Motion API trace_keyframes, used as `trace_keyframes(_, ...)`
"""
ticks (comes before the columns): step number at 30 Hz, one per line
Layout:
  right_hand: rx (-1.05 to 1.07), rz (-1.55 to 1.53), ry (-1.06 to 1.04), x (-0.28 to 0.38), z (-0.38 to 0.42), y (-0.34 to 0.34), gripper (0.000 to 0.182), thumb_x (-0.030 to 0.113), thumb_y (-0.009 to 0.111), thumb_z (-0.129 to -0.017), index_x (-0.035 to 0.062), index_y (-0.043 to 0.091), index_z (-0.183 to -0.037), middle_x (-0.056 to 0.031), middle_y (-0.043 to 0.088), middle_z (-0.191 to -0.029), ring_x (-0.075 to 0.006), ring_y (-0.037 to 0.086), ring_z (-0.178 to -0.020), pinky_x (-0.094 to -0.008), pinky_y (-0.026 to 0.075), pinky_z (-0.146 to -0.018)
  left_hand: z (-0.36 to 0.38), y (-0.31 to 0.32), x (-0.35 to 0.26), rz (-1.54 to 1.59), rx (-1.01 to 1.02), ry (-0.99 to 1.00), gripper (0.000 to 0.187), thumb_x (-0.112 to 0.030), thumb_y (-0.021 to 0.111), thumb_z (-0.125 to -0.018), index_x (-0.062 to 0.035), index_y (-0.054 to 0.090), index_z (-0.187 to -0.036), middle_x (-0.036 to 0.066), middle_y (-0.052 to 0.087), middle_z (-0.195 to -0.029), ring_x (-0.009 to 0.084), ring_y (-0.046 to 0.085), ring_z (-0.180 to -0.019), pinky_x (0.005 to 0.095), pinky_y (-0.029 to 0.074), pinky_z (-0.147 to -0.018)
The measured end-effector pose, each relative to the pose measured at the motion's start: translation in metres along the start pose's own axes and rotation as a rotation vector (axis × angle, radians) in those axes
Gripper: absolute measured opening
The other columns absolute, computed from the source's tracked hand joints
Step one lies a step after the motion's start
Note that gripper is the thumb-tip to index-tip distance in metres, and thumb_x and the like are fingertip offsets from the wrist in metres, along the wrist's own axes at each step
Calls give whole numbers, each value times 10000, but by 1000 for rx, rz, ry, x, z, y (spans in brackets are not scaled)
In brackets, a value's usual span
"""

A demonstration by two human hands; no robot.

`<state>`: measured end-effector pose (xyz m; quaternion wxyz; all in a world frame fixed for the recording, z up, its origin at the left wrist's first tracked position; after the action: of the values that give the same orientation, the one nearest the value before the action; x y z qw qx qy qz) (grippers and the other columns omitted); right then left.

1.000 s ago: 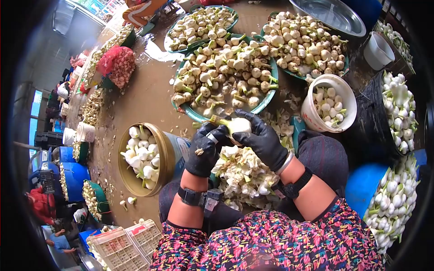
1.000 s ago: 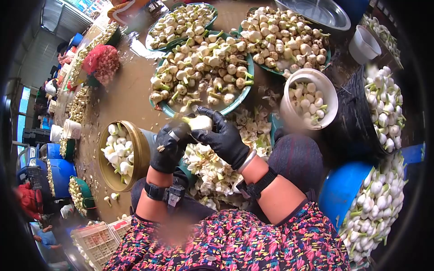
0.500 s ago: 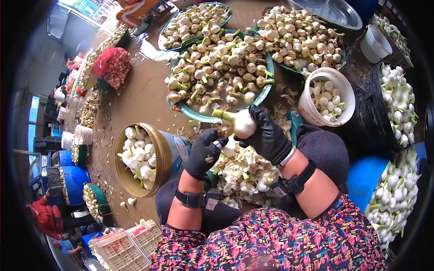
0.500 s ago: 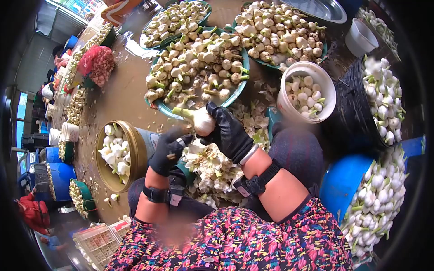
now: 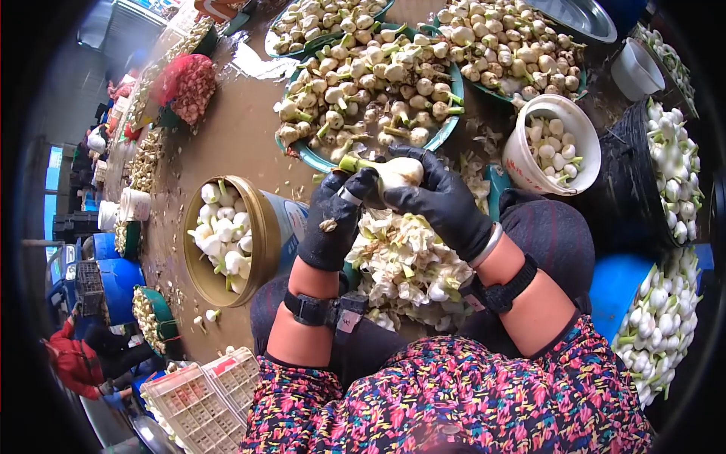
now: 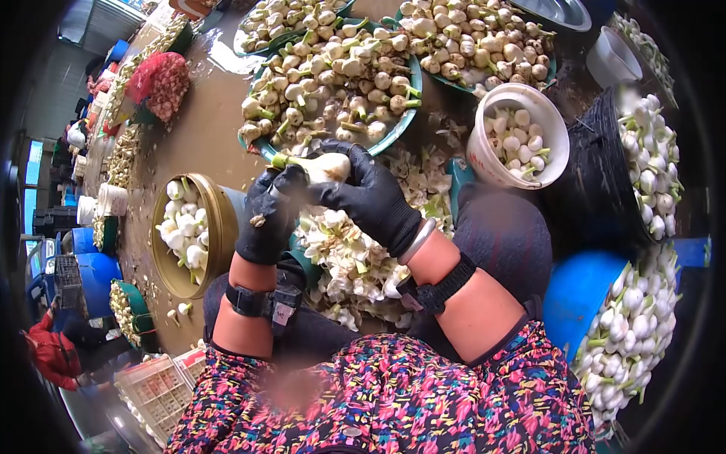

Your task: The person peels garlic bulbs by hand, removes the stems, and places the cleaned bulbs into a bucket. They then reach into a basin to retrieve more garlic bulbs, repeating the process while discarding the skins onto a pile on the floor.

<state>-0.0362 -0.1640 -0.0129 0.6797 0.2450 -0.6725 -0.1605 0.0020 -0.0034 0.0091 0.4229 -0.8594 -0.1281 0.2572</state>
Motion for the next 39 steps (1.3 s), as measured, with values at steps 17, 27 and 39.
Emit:
trace_keyframes(17, -89, -20, -14, 2, 3, 0, 583, -17, 651, -750, 23, 401, -1276, -69, 547, -1099, -147, 544, -983, -287, 461, -861, -3, -9, -9, 24, -45, 46, 271, 108, 558, -683, -19, 621, -914, 173, 606, -857, 320, 606, -752, 361, 500, -649)
trace_keyframes(27, -69, -449, 449, -11, 3, -4, 428, 391, 519, -866, 31, 497, -1097, -92, 592, -835, -184, 597, -661, -278, 506, -522, 8, -3, 1, 858, -86, -775, 144, -16, 598, -749, -11, 640, -886, 131, 645, -846, 198, 611, -751, 289, 473, -707)
trace_keyframes(39, -68, -360, 490, -27, 1, -18, 473, 454, 503, -870, 74, 476, -1150, -77, 583, -990, -196, 605, -858, -370, 510, -706, 7, 0, -1, 277, -43, -216, 270, 64, 554, -691, -2, 606, -948, 136, 618, -843, 260, 587, -764, 316, 467, -687)
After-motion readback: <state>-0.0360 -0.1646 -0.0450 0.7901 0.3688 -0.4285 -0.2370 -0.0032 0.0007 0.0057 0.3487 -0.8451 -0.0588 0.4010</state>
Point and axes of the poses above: each hand's wrist, its own z-axis away from the middle knuckle, its own y-axis out of the palm, x = y × z, the point moved 2 cm from there along -z, towards the middle knuckle
